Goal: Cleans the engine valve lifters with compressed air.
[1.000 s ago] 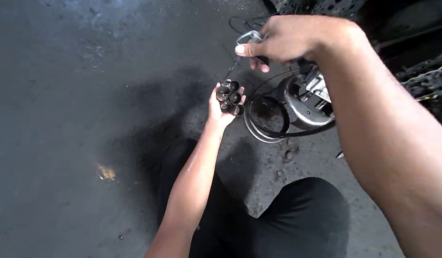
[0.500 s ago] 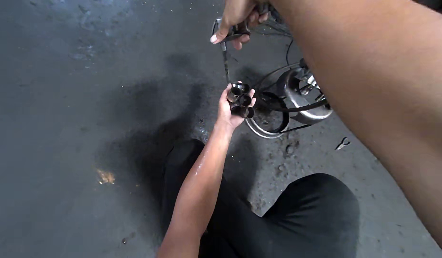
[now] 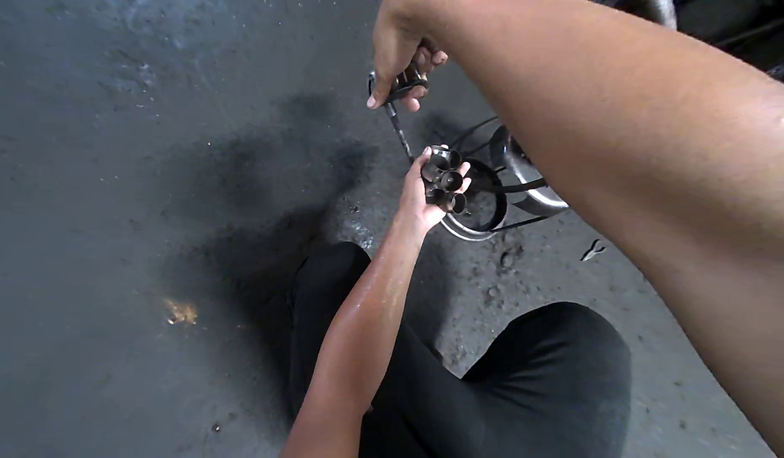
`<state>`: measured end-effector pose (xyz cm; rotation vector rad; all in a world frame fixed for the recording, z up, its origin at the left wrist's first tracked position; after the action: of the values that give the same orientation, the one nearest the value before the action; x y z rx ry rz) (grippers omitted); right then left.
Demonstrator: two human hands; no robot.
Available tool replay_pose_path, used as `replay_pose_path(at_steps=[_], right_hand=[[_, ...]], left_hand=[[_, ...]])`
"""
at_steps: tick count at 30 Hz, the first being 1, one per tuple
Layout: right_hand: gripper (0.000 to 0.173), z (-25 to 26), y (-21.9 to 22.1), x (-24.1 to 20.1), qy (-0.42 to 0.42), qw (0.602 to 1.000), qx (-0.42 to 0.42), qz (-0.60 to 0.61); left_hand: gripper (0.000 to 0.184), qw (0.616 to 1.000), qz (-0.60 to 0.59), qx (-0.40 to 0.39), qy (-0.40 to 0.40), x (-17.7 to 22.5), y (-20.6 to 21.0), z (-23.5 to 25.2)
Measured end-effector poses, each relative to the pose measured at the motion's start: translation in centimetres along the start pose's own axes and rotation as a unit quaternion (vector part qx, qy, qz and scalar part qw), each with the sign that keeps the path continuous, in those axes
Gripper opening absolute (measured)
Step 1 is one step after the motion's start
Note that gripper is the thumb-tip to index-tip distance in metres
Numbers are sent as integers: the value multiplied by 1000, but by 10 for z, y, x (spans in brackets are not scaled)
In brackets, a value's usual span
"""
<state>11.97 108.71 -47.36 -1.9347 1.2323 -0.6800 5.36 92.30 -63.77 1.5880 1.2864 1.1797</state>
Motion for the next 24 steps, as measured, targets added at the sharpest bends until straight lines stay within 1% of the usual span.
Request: replay_pose_path(at_steps=[3,4,7,10,13,16,20,22,24], right_hand=[[41,-11,-4,-7,-19,999,36,-8],[41,-12,-2,-8,-22,999,30,-2],[38,-10,6,-10,-36,997,-10,69],[37,-6,7,-10,-16,998,-13,67],[38,-8,8,-12,-26,998,-34,52],[39,-6,6,-11,-29,997,-28,60],[35,14,6,-8,-54,986,-46,152],[36,12,-1,-6,-76,981,-26,179],[36,6,-9,-1,-95,980,7,176]], left_hand=[[36,1000,-3,6,1,2,0,-1],[37,1000,-2,3,3,2,-1,0],[38,1000,3,-4,4,2,-5,4],[39,1000,-1,-7,1,2,-6,5],[39,1000,-4,-2,-1,4,-6,3],[38,1000,2,5,2,6,-7,4],[37,1000,-3,4,1,7,-10,8],[37,1000,-11,3,-4,6,-12,10],[39,1000,-18,4,-1,8,-14,12]])
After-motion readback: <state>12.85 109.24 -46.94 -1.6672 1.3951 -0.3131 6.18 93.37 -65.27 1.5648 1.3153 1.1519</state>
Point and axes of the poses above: each hand's wrist, its own z-axis towards the middle knuckle, its own y-axis out of the palm, x = y × z, the point moved 7 cm from there along z, towards the middle knuckle, and after that the axes turned 14 degrees about z, right-handed, at the moved point
